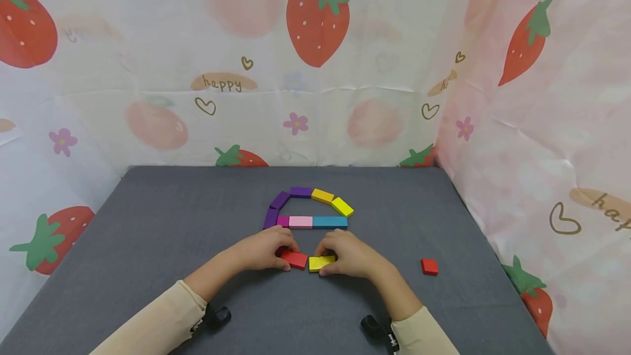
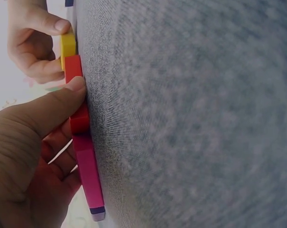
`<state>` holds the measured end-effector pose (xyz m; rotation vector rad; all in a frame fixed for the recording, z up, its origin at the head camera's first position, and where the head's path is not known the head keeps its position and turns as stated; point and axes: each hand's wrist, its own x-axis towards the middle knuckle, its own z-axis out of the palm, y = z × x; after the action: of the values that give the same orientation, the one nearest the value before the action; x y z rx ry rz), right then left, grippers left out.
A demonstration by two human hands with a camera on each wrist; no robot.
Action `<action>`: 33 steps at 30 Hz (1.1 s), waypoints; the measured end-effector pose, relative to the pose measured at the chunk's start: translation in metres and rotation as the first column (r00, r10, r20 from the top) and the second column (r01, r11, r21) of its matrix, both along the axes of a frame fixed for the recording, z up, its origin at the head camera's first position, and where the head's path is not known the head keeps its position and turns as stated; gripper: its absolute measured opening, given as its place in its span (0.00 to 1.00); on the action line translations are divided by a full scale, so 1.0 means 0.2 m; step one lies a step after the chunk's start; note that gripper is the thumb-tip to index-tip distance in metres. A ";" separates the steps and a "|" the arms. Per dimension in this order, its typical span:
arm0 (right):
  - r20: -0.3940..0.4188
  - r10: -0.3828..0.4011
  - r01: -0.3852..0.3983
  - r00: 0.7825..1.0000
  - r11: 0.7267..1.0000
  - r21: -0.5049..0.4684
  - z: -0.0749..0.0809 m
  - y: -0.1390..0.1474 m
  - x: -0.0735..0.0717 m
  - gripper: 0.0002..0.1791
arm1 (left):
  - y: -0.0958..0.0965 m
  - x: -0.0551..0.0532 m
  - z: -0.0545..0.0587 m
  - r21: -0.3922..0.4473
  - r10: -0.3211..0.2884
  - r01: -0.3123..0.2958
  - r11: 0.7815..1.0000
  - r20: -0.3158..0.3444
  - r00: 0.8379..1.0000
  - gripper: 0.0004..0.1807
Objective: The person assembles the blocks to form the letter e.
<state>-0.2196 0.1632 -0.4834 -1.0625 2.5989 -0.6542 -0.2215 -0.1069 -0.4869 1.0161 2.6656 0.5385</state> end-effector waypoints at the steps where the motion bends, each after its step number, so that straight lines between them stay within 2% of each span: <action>1: -0.002 0.000 0.000 1.000 1.000 0.001 0.00 0.00 0.00 0.16 | 0.00 0.00 0.00 -0.002 0.000 0.000 1.000 0.000 1.000 0.16; 11: -0.014 -0.020 0.021 1.000 1.000 0.015 0.00 -0.01 0.00 0.16 | 0.01 0.00 0.01 -0.001 0.000 0.000 1.000 0.006 1.000 0.16; 19: -0.037 -0.005 0.005 0.999 1.000 0.011 -0.01 -0.01 0.00 0.15 | 0.01 0.01 0.03 0.002 -0.013 0.013 1.000 -0.009 1.000 0.16; 33: -0.033 -0.008 0.008 0.999 1.000 0.006 -0.01 -0.01 0.00 0.15 | 0.01 0.00 0.02 -0.009 -0.031 0.031 0.999 -0.011 0.999 0.15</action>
<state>-0.2190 0.1613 -0.4863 -1.0701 2.6327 -0.6353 -0.2225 -0.1051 -0.4828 1.0596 2.6548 0.5155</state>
